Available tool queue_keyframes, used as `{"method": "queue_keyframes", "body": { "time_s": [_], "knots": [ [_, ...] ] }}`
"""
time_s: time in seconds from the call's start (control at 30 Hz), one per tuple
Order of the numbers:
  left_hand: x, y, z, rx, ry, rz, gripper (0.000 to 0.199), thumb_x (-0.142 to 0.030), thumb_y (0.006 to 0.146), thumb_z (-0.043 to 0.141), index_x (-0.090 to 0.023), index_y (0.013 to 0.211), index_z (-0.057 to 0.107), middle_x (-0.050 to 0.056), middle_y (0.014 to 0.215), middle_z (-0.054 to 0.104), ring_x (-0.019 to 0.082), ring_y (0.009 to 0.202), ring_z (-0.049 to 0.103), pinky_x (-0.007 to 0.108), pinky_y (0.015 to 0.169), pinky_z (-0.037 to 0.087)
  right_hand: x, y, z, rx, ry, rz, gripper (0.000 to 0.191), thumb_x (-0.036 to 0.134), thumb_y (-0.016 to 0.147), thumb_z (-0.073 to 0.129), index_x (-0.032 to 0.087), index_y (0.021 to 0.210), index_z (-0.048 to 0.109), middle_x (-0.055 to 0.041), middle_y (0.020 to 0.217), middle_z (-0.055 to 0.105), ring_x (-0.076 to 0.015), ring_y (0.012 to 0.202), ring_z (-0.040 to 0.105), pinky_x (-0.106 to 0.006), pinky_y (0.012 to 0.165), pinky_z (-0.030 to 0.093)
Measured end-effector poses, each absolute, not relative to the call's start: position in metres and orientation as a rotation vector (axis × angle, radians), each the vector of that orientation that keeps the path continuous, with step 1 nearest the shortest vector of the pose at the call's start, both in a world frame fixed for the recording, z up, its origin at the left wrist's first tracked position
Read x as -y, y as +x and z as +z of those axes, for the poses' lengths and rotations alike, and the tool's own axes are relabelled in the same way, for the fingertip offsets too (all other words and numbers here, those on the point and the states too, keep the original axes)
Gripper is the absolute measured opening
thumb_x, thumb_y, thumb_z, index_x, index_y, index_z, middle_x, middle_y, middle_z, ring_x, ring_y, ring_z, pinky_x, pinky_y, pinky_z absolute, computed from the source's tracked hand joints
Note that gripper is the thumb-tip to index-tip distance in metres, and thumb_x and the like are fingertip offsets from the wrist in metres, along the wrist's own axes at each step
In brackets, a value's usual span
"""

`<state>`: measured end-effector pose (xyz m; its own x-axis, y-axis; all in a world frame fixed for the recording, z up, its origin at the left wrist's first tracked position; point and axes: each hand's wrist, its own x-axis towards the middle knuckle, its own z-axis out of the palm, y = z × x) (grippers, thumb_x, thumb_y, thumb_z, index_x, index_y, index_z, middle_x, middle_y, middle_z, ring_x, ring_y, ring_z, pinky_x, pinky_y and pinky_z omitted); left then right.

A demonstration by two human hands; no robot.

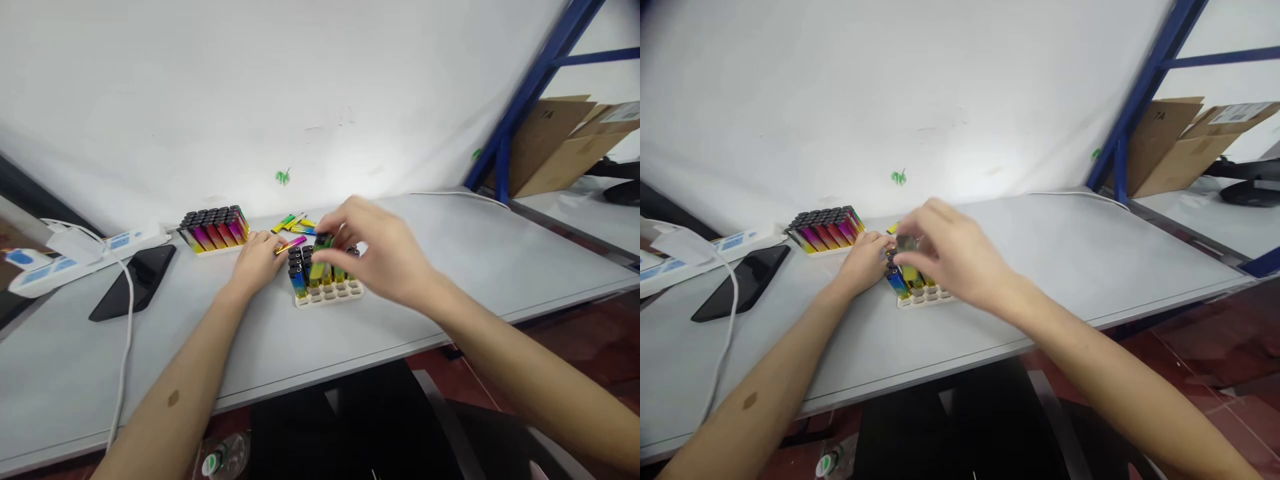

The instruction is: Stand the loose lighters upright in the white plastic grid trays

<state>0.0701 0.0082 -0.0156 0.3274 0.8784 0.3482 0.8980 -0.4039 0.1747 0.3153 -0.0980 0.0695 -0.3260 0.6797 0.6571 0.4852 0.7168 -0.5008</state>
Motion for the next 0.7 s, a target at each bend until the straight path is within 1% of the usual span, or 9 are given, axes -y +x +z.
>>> {"method": "queue_keyframes", "body": {
  "time_s": [0.07,0.13,0.27,0.37,0.53,0.63,0.7],
  "knots": [
    [-0.009,0.069,-0.017,1.670,-2.513,-0.621,0.026,-0.033,0.091,0.051,-0.022,0.105,0.071,0.013,0.106,0.064,0.033,0.109,0.052,0.049,0.100,0.045,0.103,0.306,0.059,2.153,-0.949,0.188,0.016,0.027,0.091,0.071,0.025,0.107,0.066,-0.0055,0.107,0.067,-0.0177,0.078,0.068,-0.034,0.072,0.057],
    [-0.009,0.069,-0.017,1.674,-2.524,-0.636,0.026,-0.033,0.092,0.051,-0.022,0.105,0.071,0.013,0.104,0.065,0.033,0.108,0.053,0.049,0.100,0.045,0.104,0.300,0.046,2.260,-1.005,0.073,0.017,0.025,0.092,0.070,0.024,0.109,0.065,-0.0065,0.109,0.067,-0.0178,0.079,0.068,-0.032,0.066,0.054],
    [-0.006,0.071,-0.013,1.723,-2.544,-0.638,0.029,-0.034,0.092,0.049,-0.020,0.106,0.071,0.013,0.105,0.068,0.034,0.109,0.053,0.050,0.098,0.046,0.104,0.297,0.031,2.323,-1.099,-0.251,0.013,0.030,0.095,0.067,0.021,0.105,0.066,-0.0074,0.104,0.070,-0.0179,0.076,0.066,-0.030,0.052,0.039],
    [-0.003,0.073,-0.009,1.739,-2.549,-0.621,0.030,-0.034,0.093,0.048,-0.021,0.104,0.072,0.013,0.105,0.069,0.034,0.110,0.053,0.049,0.097,0.046,0.105,0.298,0.031,2.316,-1.124,-0.354,0.015,0.034,0.096,0.066,0.021,0.103,0.066,-0.0062,0.100,0.071,-0.0170,0.071,0.065,-0.030,0.049,0.031],
    [-0.003,0.074,-0.009,1.735,-2.549,-0.617,0.035,-0.034,0.096,0.043,-0.018,0.105,0.073,0.014,0.105,0.070,0.034,0.110,0.054,0.050,0.097,0.046,0.104,0.299,0.036,2.335,-1.185,-0.346,0.015,0.035,0.093,0.070,0.022,0.101,0.068,-0.0049,0.097,0.071,-0.0160,0.066,0.062,-0.030,0.048,0.028],
    [-0.004,0.075,-0.010,1.736,-2.553,-0.671,0.036,-0.036,0.097,0.043,-0.019,0.104,0.074,0.013,0.105,0.071,0.034,0.109,0.056,0.049,0.098,0.047,0.105,0.296,0.034,2.345,-1.196,-0.388,0.015,0.036,0.094,0.067,0.022,0.097,0.071,-0.0068,0.101,0.070,-0.0146,0.062,0.059,-0.031,0.047,0.028],
    [-0.005,0.076,-0.010,1.751,-2.558,-0.761,0.036,-0.037,0.097,0.043,-0.020,0.104,0.075,0.012,0.106,0.073,0.032,0.109,0.058,0.047,0.099,0.047,0.107,0.296,0.033,2.323,-1.173,-0.392,0.021,0.040,0.097,0.062,0.022,0.096,0.074,-0.0076,0.102,0.069,-0.0135,0.059,0.056,-0.031,0.047,0.029]
  ]
}}
